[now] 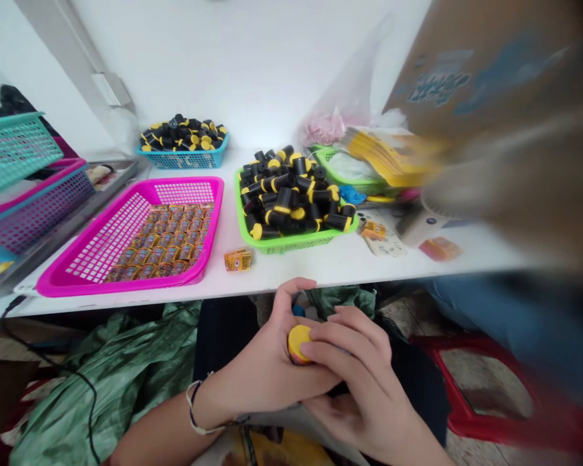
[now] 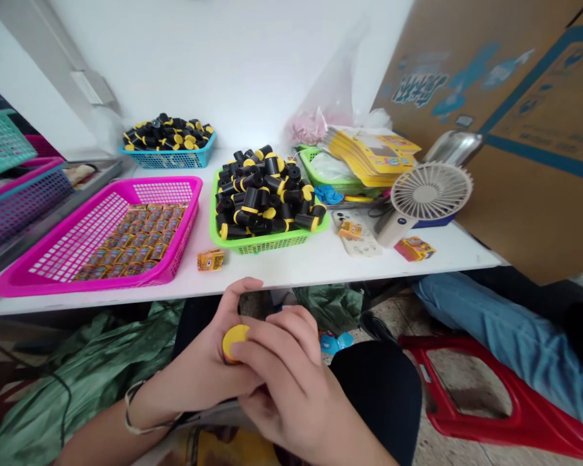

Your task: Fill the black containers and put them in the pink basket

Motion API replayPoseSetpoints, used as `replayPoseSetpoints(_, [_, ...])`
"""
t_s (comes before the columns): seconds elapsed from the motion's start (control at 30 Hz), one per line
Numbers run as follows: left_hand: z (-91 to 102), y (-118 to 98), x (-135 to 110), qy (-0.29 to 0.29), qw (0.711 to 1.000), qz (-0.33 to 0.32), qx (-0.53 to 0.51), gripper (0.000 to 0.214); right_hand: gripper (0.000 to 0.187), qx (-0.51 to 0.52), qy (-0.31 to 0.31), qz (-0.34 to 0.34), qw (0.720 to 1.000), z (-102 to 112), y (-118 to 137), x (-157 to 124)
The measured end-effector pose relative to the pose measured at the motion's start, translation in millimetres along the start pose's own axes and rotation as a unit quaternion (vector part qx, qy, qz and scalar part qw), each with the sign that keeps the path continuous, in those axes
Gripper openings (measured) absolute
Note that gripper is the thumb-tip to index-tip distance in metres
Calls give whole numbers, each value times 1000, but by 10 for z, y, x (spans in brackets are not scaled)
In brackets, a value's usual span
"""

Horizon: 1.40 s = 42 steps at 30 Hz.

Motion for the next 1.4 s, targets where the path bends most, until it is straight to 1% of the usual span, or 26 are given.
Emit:
replayPoseSetpoints(0.07, [-14, -38, -17, -32, 998, 3, 45, 86, 43, -13, 4, 16, 1000, -4, 0, 13])
replayPoseSetpoints(0.17, [-6, -49, -39, -62, 995, 10, 79, 88, 43, -13, 7, 31, 999, -40, -10, 19])
replayPoseSetpoints(0.27, [21, -48, -56, -61, 992, -6, 111, 90, 43, -15, 9, 48, 999, -71, -21, 23])
replayPoseSetpoints(0.33, [35, -96, -86, -59, 984, -28, 164, 88, 44, -17, 21, 57, 998, -92, -28, 28])
replayPoseSetpoints(0.4, [48, -204, -149, -68, 962, -44, 261, 73, 45, -17, 33, 59, 998, -118, -35, 33])
replayPoseSetpoints(0.5, [125, -468, -305, -81, 902, -23, 424, 39, 44, -7, 25, 46, 999, -154, -60, 30])
replayPoseSetpoints(0.57, [285, -717, -434, -110, 863, 1, 493, 24, 41, 1, 6, 34, 999, -165, -94, 18])
replayPoseSetpoints(0.63, [566, -1011, -556, -178, 823, 43, 538, 23, 36, -2, -7, 22, 1000, -161, -150, 0])
replayPoseSetpoints(0.67, [743, -1156, -602, -217, 796, 82, 559, 27, 33, -8, -9, 19, 1000, -153, -183, -9])
replayPoseSetpoints(0.7, [928, -1285, -630, -239, 769, 132, 578, 31, 30, -15, -8, 14, 1000, -143, -221, -17])
replayPoseSetpoints(0.77, [1289, -1479, -634, -250, 708, 233, 618, 42, 28, -28, -8, 6, 1000, -115, -303, -27])
replayPoseSetpoints(0.8, [1442, -1542, -612, -250, 697, 253, 623, 44, 27, -30, -4, 2, 1000, -103, -345, -27])
replayPoseSetpoints(0.83, [1570, -1573, -581, -242, 693, 267, 625, 43, 26, -29, -2, -1, 1000, -92, -384, -24])
replayPoseSetpoints(0.9, [1745, -1554, -517, -217, 701, 282, 618, 36, 25, -22, -3, -10, 1000, -81, -457, -6])
replayPoseSetpoints(1.0, [1847, -1418, -479, -181, 711, 298, 610, 31, 23, -7, -3, -19, 1000, -88, -542, 49])
replayPoseSetpoints(1.13, [1895, -1294, -535, -177, 707, 291, 619, 35, 20, 12, 4, -26, 1000, -79, -661, 195])
replayPoseSetpoints(1.27, [1914, -1314, -586, -188, 700, 281, 629, 42, 13, -27, 7, -49, 998, -24, -912, 483])
replayPoseSetpoints(1.33, [1857, -1356, -598, -206, 688, 270, 642, 49, 14, -57, 9, -71, 996, -13, -1084, 662])
replayPoseSetpoints(1.4, [1720, -1380, -611, -236, 665, 248, 664, 56, 18, -83, 17, -94, 992, -20, -1245, 822])
Point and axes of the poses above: each hand's wrist, its own x-axis towards the middle knuckle, its own z-axis out of the back of the hand, y = z × x, the point moved 3 cm from there along x, towards the middle knuckle, and after that the axes turned 12 degrees about y, right-handed, at the moved point
